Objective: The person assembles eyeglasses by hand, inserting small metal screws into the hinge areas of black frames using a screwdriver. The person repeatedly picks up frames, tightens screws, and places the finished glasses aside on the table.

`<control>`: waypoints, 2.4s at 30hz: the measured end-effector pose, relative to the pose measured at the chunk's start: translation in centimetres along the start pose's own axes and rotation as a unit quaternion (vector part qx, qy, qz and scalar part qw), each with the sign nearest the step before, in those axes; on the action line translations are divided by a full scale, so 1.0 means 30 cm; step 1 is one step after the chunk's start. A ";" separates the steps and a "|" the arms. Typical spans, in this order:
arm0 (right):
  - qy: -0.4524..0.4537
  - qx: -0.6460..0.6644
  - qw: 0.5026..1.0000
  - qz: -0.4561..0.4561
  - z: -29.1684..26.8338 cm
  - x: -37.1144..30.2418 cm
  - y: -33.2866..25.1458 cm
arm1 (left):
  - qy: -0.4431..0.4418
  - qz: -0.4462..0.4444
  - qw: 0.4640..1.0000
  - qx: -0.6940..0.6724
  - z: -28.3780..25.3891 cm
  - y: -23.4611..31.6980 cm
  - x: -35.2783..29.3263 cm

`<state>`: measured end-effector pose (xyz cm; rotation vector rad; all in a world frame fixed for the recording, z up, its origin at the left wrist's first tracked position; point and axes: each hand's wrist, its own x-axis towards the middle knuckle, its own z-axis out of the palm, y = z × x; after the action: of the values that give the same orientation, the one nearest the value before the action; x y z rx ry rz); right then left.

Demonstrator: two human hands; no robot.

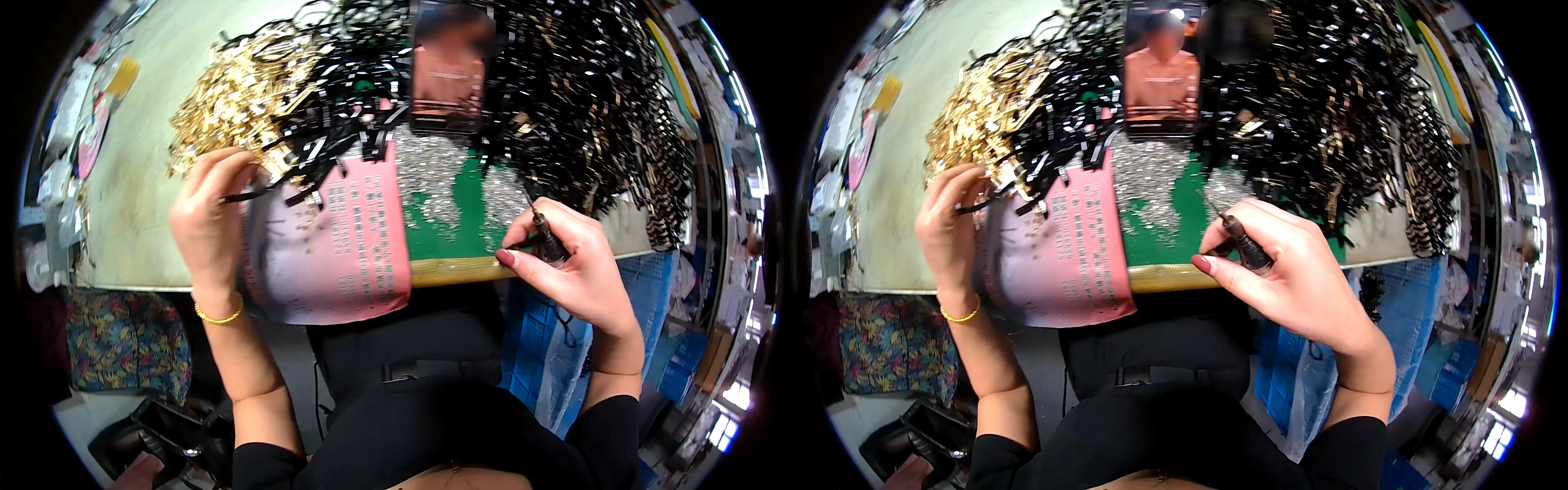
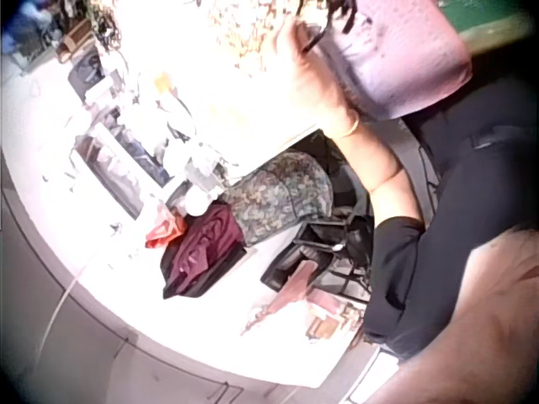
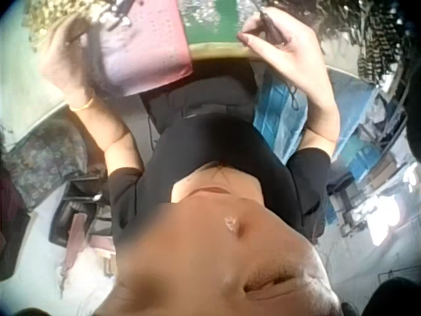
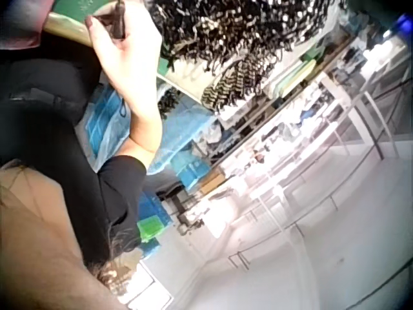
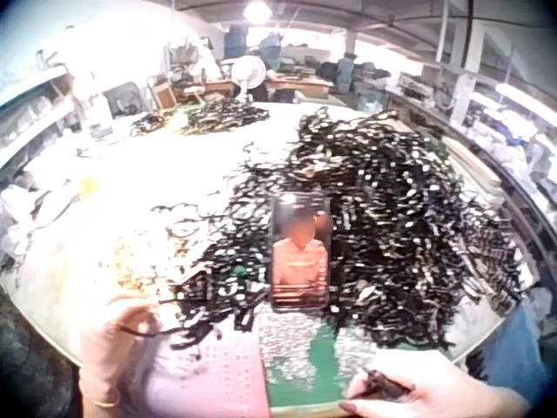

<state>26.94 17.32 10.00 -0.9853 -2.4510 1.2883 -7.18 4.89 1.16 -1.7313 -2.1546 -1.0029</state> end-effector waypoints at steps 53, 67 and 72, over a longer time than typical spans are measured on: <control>-0.076 -0.292 0.953 0.021 0.003 -0.171 0.209 | -0.312 -0.219 0.778 -0.499 0.192 0.596 -0.185; -0.059 -0.282 0.957 -0.021 0.008 -0.163 0.231 | -0.274 -0.255 0.793 -0.481 0.155 0.570 -0.239; -0.060 -0.286 0.956 -0.018 0.006 -0.164 0.235 | -0.260 -0.281 0.786 -0.486 0.141 0.566 -0.256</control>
<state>33.85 16.83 4.92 -0.9891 -2.9994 0.6396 11.80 2.87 0.21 -1.8780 -2.8621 -2.3761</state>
